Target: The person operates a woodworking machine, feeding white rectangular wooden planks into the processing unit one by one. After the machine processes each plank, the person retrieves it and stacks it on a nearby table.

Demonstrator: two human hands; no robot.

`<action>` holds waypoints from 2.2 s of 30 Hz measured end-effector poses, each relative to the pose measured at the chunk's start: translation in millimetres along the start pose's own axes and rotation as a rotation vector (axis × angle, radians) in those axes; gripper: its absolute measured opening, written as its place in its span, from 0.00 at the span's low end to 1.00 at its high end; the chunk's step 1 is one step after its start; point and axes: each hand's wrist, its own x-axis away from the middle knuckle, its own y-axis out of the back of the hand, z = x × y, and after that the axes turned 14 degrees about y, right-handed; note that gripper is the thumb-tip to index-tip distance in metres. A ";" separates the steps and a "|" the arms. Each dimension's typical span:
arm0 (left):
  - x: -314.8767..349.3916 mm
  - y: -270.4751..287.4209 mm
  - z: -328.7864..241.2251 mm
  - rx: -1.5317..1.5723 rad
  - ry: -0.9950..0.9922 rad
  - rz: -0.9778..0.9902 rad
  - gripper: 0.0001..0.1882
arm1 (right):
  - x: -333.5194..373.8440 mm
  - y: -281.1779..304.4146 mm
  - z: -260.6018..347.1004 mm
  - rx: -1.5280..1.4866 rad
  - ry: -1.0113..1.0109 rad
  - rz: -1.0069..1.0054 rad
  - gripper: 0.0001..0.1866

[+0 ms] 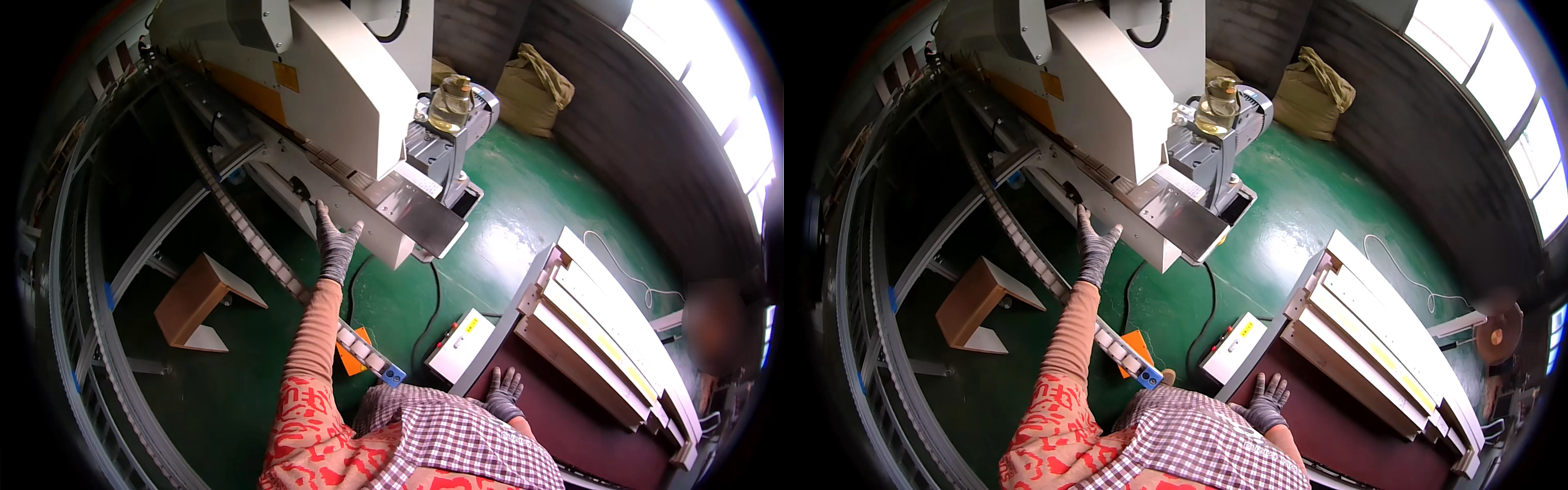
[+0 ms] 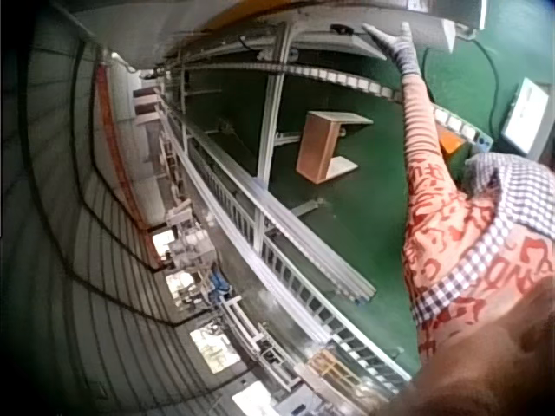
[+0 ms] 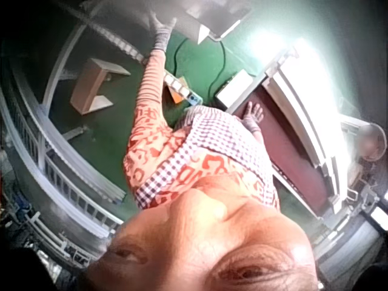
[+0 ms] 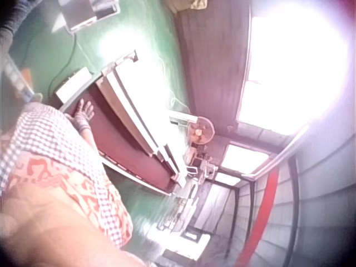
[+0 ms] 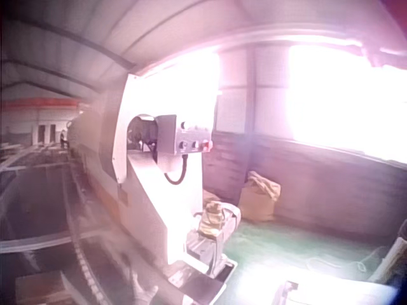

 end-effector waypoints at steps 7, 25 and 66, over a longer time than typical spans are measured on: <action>-27.1 -18.9 -3.6 -0.106 0.036 -0.019 0.62 | 9.7 14.2 10.2 -0.028 0.010 0.041 0.68; -113.9 -89.4 30.3 -0.439 -0.088 0.036 0.71 | 5.7 9.8 8.4 -0.021 -0.023 0.017 0.69; 304.7 47.5 -131.0 -0.205 -0.847 0.475 0.58 | 44.0 150.8 71.3 -1.734 0.538 -0.376 0.19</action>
